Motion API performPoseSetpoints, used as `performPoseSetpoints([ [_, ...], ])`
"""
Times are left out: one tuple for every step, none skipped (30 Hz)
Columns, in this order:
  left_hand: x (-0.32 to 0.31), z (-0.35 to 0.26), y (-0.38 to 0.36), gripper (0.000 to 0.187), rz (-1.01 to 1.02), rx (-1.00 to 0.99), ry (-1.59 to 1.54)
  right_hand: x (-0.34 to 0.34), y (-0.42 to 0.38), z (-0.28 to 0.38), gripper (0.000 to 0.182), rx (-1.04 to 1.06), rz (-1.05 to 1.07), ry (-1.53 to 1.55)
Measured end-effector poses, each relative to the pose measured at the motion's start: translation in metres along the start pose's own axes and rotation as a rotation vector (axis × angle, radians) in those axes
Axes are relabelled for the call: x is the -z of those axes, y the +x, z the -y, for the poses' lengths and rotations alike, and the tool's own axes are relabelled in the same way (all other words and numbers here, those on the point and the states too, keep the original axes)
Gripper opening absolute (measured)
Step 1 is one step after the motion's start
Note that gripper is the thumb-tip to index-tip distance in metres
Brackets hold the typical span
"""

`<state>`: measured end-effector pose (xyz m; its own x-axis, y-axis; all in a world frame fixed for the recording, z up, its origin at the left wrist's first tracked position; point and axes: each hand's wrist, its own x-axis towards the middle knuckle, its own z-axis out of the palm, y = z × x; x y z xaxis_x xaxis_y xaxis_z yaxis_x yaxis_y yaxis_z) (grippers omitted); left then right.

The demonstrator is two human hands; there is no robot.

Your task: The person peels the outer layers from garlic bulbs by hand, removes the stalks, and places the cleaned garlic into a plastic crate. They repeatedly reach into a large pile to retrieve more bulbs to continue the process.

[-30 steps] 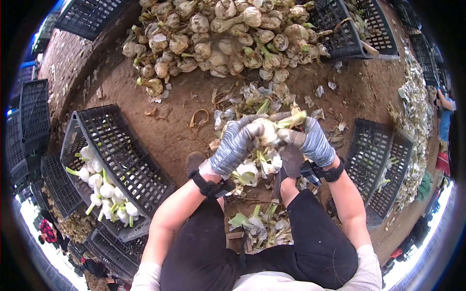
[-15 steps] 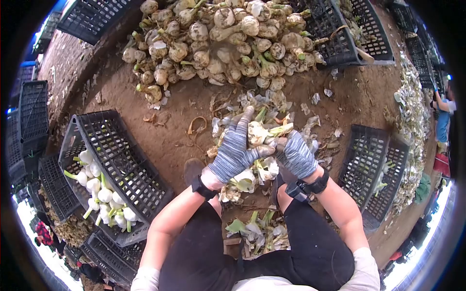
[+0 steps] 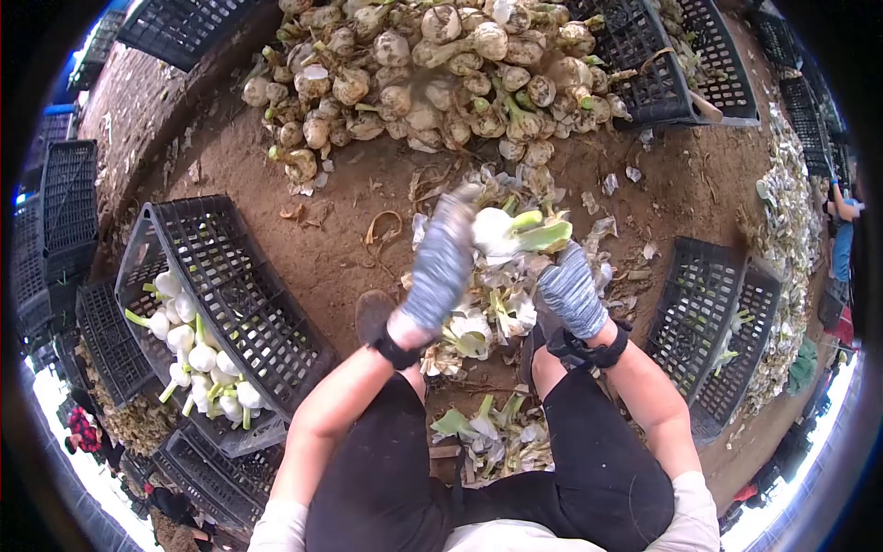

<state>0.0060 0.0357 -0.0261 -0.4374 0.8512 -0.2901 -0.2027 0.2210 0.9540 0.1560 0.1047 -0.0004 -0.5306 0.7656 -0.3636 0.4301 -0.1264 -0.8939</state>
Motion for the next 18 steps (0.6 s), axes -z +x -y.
performPoseSetpoints([
  [-0.007,0.008,-0.004,0.058,0.021,-0.163,0.127,-0.002,-0.002,0.011,0.033,0.01,0.033,0.085],
  [0.001,0.005,-0.003,0.051,0.0,-0.575,0.632,-0.003,-0.003,0.017,0.035,0.02,0.067,0.171],
  [0.007,0.002,-0.003,0.051,0.0,-0.575,0.633,-0.001,-0.002,0.016,0.035,0.02,0.067,0.171],
  [0.012,-0.002,-0.003,0.048,0.165,-0.122,0.196,0.002,-0.001,0.013,0.037,-0.104,0.113,0.529],
  [0.014,-0.008,-0.003,0.045,0.313,0.33,-0.247,0.007,0.0,0.01,0.039,-0.228,0.158,0.884],
  [0.016,-0.002,-0.003,0.041,0.346,0.269,-0.306,0.012,-0.003,-0.002,0.04,0.019,0.176,0.493],
  [0.014,-0.002,-0.003,0.041,0.346,0.268,-0.305,0.013,-0.001,-0.008,0.04,0.02,0.176,0.493],
  [0.012,-0.002,-0.001,0.039,0.345,0.127,-0.242,0.013,0.003,0.0,0.039,-0.012,0.244,0.637],
  [0.011,-0.002,0.001,0.038,0.346,-0.013,-0.177,0.012,0.005,0.004,0.038,-0.044,0.31,0.782],
  [0.016,-0.003,0.004,0.033,0.314,0.071,-0.22,0.009,0.004,-0.011,0.037,0.01,0.274,0.802],
  [0.017,-0.005,0.004,0.033,0.314,0.073,-0.223,0.012,0.003,-0.01,0.037,0.008,0.272,0.801],
  [0.018,-0.008,0.004,0.032,0.249,0.044,-0.174,0.016,0.004,-0.007,0.038,-0.133,0.233,0.916],
  [0.02,-0.01,0.003,0.031,0.184,0.014,-0.124,0.02,0.005,-0.007,0.038,-0.274,0.191,1.03],
  [0.021,-0.009,0.002,0.031,0.158,0.111,-0.215,0.02,0.016,-0.015,0.037,-0.283,0.268,1.244],
  [0.023,-0.009,0.002,0.031,0.159,0.112,-0.213,0.025,0.018,-0.02,0.037,-0.283,0.267,1.246],
  [0.025,-0.009,0.002,0.03,0.201,0.115,-0.255,0.029,0.018,-0.023,0.035,-0.324,0.269,1.317],
  [0.027,-0.009,0.003,0.029,0.243,0.117,-0.297,0.031,0.018,-0.02,0.033,-0.365,0.271,1.386],
  [0.032,-0.006,0.005,0.032,0.345,0.161,-0.385,0.031,0.017,-0.02,0.028,-0.418,0.16,1.361],
])
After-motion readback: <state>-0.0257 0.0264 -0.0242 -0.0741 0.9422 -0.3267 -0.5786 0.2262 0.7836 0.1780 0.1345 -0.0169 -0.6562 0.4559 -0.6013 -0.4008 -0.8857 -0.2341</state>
